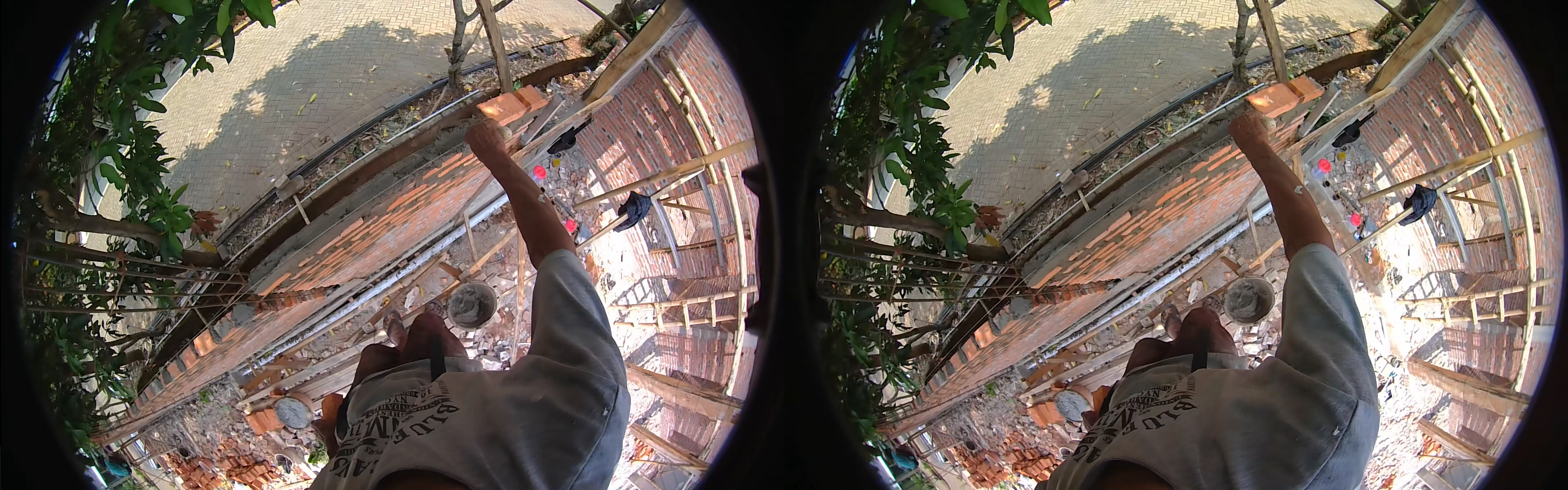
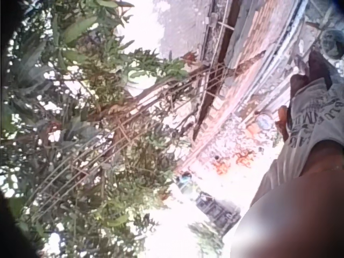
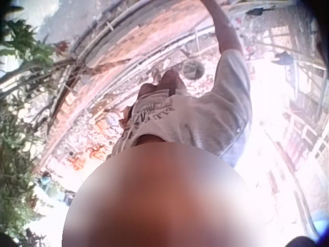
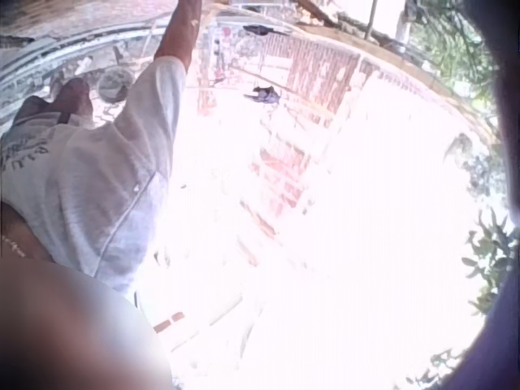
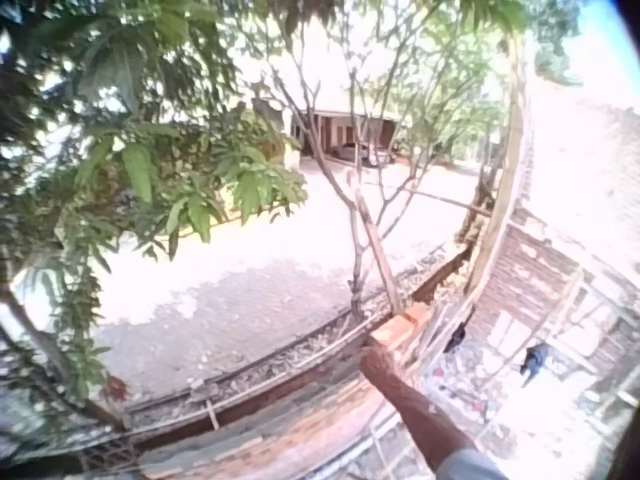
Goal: The person scoops mortar from a bucket with a trowel and applies it to a brick wall. They place bricks onto the mortar, tap them into position, and continue adding mortar and bricks to extend the wall.
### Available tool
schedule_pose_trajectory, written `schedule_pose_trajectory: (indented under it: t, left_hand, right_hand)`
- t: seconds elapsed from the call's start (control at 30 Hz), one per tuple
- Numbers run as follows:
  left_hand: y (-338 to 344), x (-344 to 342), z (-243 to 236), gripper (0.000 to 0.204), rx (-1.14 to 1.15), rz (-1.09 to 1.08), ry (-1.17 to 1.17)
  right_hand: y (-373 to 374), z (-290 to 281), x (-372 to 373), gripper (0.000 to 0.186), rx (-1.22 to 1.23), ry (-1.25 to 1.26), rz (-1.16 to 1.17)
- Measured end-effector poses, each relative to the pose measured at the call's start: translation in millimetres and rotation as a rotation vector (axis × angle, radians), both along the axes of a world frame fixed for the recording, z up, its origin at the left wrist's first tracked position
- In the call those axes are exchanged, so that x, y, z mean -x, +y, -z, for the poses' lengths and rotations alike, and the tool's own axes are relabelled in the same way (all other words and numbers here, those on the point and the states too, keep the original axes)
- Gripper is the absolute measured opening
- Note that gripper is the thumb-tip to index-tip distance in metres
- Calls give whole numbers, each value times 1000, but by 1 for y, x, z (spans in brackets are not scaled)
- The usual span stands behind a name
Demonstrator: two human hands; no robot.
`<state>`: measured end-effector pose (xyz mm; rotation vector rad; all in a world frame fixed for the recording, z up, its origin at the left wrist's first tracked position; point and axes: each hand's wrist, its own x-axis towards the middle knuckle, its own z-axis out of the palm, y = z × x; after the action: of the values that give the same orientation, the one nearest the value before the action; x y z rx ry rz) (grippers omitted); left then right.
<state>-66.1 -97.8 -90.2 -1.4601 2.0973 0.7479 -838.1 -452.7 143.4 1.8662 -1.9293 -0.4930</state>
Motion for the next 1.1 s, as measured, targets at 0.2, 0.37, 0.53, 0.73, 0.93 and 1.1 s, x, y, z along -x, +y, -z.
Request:
schedule_pose_trajectory:
  t: [0.2, 0.37, 0.53, 0.73, 0.93, 1.1]
  left_hand:
    - [19, -4, -19, 26, 61, -39, -50]
    - [13, 3, -31, 30, 61, -46, -65]
    - [6, 2, -45, 34, 66, -66, -81]
    - [-5, -1, -73, 39, 127, -161, -72]
    - [-20, -2, -129, 45, 361, -477, 58]
    - [-42, 11, -187, 50, 551, -673, 258]
  right_hand:
    - [24, 22, -37, 23, 57, 24, -211]
    - [79, 9, -54, 42, 47, -167, 60]
    - [114, 39, -60, 27, 594, -1165, 465]
    - [94, 102, -81, 22, 945, -2650, 933]
    - [65, 158, -177, 22, 765, -2604, 552]
    - [130, 213, -252, 25, 616, -2767, 339]
